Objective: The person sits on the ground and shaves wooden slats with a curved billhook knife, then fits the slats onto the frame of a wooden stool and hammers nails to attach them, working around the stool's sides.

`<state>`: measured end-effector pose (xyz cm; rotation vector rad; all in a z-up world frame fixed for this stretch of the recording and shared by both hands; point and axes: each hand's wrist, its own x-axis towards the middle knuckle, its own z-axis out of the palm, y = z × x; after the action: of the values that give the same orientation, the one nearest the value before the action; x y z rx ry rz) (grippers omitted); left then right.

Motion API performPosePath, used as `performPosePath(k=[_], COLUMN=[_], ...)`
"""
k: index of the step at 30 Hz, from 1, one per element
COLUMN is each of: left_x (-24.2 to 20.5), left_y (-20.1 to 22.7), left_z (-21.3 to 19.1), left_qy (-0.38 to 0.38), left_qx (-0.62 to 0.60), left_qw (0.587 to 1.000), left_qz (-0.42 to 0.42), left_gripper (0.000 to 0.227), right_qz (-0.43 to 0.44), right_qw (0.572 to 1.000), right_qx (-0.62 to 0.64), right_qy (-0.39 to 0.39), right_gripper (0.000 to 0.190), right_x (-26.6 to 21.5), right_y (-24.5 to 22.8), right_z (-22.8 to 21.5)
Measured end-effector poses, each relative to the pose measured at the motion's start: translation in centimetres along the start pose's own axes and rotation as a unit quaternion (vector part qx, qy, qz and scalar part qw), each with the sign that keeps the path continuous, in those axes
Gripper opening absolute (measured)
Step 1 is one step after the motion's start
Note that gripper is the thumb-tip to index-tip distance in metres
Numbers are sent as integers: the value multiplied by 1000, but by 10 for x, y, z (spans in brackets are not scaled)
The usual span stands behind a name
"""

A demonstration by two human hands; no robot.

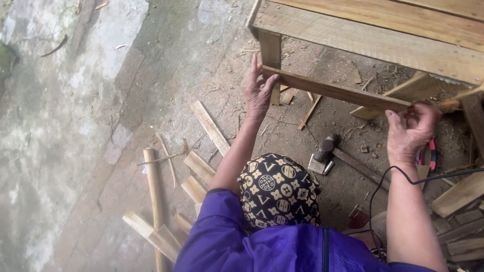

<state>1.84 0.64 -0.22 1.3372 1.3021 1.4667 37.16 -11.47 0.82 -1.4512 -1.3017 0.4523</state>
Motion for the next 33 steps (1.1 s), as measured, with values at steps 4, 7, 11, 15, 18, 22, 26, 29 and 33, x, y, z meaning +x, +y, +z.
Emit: performPosePath(k=[4, 7, 11, 15, 18, 22, 26, 29, 33], left_x=[2, -1, 2, 8, 9, 8, 6, 8, 8], left_y=[-9, -17, -21, -23, -21, -23, -35, -45, -27], left_z=[-4, -4, -7, -11, -13, -10, -9, -7, -8], left_qy=[-15, -2, -18, -18, -29, -25, -34, -43, -58], left_qx=[-14, -37, -120, -55, -43, 38, -68, -128, -130], left_qw=[999, 999, 992, 996, 997, 999, 996, 989, 985], left_qz=[-34, -40, -45, -61, -53, -30, -45, -61, -94], left_gripper=[73, 65, 66, 62, 64, 69, 68, 62, 61], right_qz=[-8, 6, 63, 33, 1, -30, 48, 110, 49], right_qw=[994, 993, 986, 969, 947, 933, 928, 939, 881], right_qx=[79, 53, -8, -17, -171, -206, -157, -52, -318], right_qy=[-73, -105, -157, -243, -274, -294, -336, -322, -347], right_gripper=[70, 66, 36, 36, 46, 38, 30, 24, 35], right_x=[9, 5, 11, 31, 37, 47, 51, 50, 68], right_y=[-28, 14, 59, 46, 58, 58, 15, 48, 4], right_z=[-2, -16, -38, -49, -57, -59, -55, -60, -56])
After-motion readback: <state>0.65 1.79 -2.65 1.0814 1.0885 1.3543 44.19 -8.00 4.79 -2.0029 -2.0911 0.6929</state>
